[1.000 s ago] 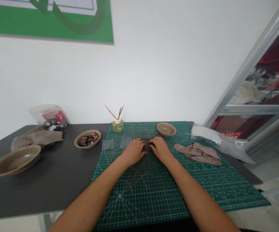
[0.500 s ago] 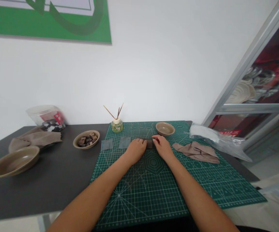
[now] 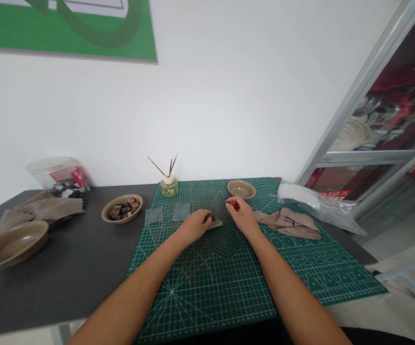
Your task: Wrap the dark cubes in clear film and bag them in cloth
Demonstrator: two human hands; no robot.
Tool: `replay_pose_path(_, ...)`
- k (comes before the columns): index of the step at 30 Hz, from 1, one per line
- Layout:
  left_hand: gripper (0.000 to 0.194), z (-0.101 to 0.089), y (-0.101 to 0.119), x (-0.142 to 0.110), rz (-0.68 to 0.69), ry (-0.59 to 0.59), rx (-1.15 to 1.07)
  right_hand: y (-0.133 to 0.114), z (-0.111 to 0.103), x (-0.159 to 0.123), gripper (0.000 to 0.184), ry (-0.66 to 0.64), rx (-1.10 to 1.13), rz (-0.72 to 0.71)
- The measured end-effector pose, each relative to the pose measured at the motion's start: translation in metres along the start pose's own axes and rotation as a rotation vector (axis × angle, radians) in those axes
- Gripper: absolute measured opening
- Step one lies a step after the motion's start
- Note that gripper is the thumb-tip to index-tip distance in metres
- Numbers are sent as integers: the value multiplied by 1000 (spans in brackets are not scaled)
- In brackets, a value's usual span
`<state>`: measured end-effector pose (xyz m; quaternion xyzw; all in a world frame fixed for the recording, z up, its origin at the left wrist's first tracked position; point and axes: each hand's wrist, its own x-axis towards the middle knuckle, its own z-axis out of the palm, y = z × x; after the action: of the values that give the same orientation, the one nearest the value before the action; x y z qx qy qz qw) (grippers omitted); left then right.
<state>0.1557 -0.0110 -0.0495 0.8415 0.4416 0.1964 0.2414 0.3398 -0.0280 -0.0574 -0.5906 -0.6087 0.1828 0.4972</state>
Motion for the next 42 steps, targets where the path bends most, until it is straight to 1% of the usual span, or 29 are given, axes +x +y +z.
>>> replay_pose_path(2,23,-2,1,-3,1,-15,137,-3,1,-3,18,-68,3,-12)
replay_pose_path(4,29,-7,2,-6,3,22,258,-6,1,-4,18,-114,-5,-27)
replay_pose_path(5,33,-11,3,-7,19,72,298,-7,0,-5,19,-120,-14,-32)
replay_pose_path(6,35,-15,4,-8,34,147,330,-7,-1,-4,21,-116,-27,-38)
replay_pose_path(8,32,-22,7,-11,78,302,365,-7,-3,-4,24,-83,-56,-53)
replay_pose_path(9,28,-24,8,-13,115,331,361,-7,-4,-3,24,-67,-67,-63)
replay_pose_path(10,24,-24,9,-15,161,313,343,-7,-4,-3,24,-57,-72,-76)
replay_pose_path(11,20,-23,10,-17,212,232,318,-7,-4,-3,23,-59,-72,-88)
replay_pose_path(12,16,-21,10,-19,230,133,300,-7,-4,-4,22,-75,-70,-100)
replay_pose_path(13,16,-18,10,-20,224,62,279,-7,-3,-5,21,-102,-69,-111)
replay_pose_path(15,32,-11,9,-23,221,4,233,-8,-2,-7,20,-177,-77,-133)
replay_pose_path(16,37,-9,9,-23,225,-12,216,-9,-1,-8,20,-210,-86,-145)
replay_pose_path(17,39,-7,8,-23,225,-32,215,-11,-1,-9,20,-238,-99,-162)
replay_pose_path(20,37,-4,9,-20,227,-43,280,-14,-2,-9,19,-278,-169,-235)
replay_pose_path(24,36,-6,10,-15,203,-2,367,-16,-1,-6,19,-319,-299,-284)
replay_pose_path(28,27,-9,6,-16,184,-4,378,-11,4,-4,17,-386,-397,-311)
replay_pose_path(31,23,-11,3,-17,155,5,385,-4,7,-5,15,-385,-411,-343)
replay_pose_path(35,24,-9,0,-16,156,-5,334,-1,6,-8,13,-398,-386,-312)
replay_pose_path(38,26,-7,0,-15,170,-12,293,-4,2,-11,13,-417,-374,-275)
replay_pose_path(42,26,-5,0,-16,180,-13,269,-8,1,-15,13,-404,-364,-257)
